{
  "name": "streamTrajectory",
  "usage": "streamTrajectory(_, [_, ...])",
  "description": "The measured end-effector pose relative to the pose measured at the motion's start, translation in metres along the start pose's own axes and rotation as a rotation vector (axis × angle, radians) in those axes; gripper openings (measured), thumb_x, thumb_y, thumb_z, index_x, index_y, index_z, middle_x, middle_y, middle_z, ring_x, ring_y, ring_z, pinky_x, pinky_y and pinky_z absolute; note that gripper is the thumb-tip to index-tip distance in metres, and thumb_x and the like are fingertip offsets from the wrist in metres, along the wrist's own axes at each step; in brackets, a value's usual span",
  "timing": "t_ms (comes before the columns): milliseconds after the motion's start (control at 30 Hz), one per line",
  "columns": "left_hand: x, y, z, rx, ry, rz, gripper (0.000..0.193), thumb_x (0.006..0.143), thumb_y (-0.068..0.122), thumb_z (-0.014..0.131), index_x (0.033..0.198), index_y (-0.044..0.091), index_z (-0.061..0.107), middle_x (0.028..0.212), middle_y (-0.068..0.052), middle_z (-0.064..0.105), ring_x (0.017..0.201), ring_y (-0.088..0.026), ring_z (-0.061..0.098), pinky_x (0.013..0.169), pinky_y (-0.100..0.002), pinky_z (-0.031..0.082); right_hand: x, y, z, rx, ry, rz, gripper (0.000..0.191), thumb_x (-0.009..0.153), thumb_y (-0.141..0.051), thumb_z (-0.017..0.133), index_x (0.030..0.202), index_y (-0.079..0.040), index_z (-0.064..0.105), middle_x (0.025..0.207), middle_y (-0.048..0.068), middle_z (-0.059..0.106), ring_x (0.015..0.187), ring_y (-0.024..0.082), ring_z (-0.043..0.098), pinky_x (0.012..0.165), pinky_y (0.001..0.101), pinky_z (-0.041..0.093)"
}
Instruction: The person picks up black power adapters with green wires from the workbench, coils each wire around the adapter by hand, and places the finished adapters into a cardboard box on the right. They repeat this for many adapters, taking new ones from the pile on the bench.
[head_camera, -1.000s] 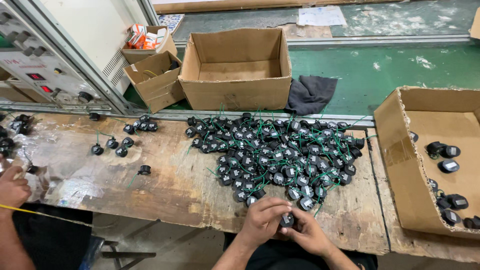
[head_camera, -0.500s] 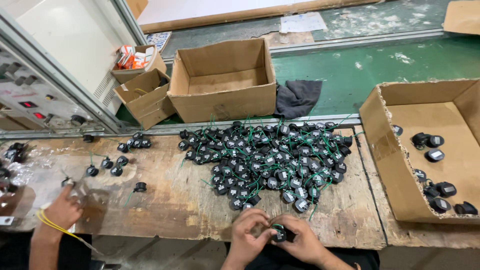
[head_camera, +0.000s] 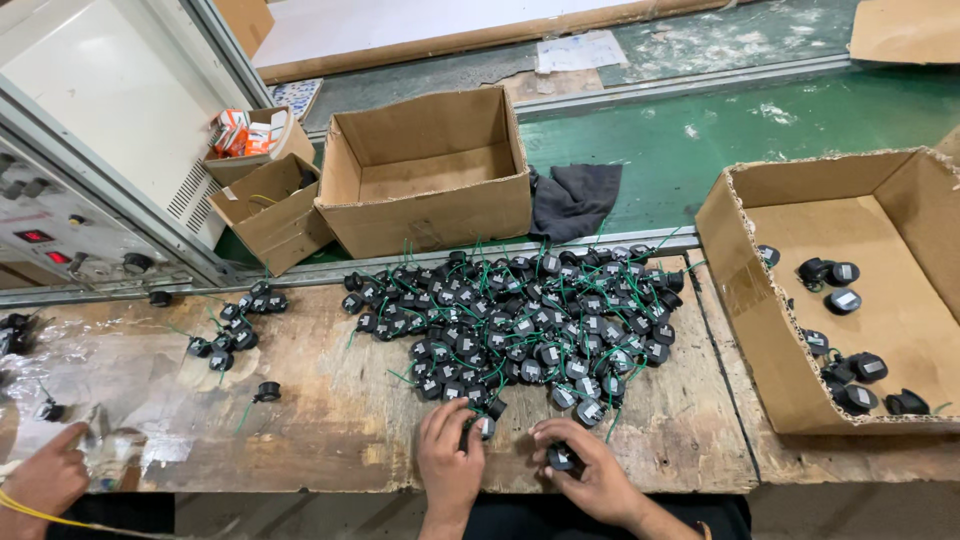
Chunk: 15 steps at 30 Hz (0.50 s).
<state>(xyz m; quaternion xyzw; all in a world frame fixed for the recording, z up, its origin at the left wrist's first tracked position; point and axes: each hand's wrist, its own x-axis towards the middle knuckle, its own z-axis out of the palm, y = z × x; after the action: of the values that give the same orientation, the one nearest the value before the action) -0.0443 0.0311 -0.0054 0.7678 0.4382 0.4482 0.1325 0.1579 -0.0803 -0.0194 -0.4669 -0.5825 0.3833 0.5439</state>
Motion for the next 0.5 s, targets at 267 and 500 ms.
streamTrajectory(267, [-0.008, -0.031, -0.005, -0.132, 0.266, -0.157, 0.02, 0.084, 0.005, 0.077, 0.104, 0.007, 0.08, 0.103, -0.007, 0.072, 0.095, -0.021, 0.067, 0.082, -0.033, 0.054, -0.003, 0.008, -0.002, 0.058, -0.046, 0.012, 0.039, 0.088, 0.007, 0.07, 0.125, -0.002, 0.062, 0.115, 0.009, 0.068, 0.101, 0.016, 0.071, 0.09, 0.033, 0.059])
streamTrajectory(500, [-0.018, 0.002, 0.007, -0.845, 0.158, -0.326, 0.024, 0.083, -0.005, 0.075, 0.105, 0.003, 0.08, 0.094, -0.012, 0.075, 0.082, -0.017, 0.073, 0.071, -0.028, 0.063, -0.003, 0.02, 0.0, 0.24, -0.003, 0.207, 0.058, 0.082, 0.004, 0.075, 0.135, -0.006, 0.053, 0.118, 0.009, 0.065, 0.105, 0.016, 0.066, 0.095, 0.033, 0.056])
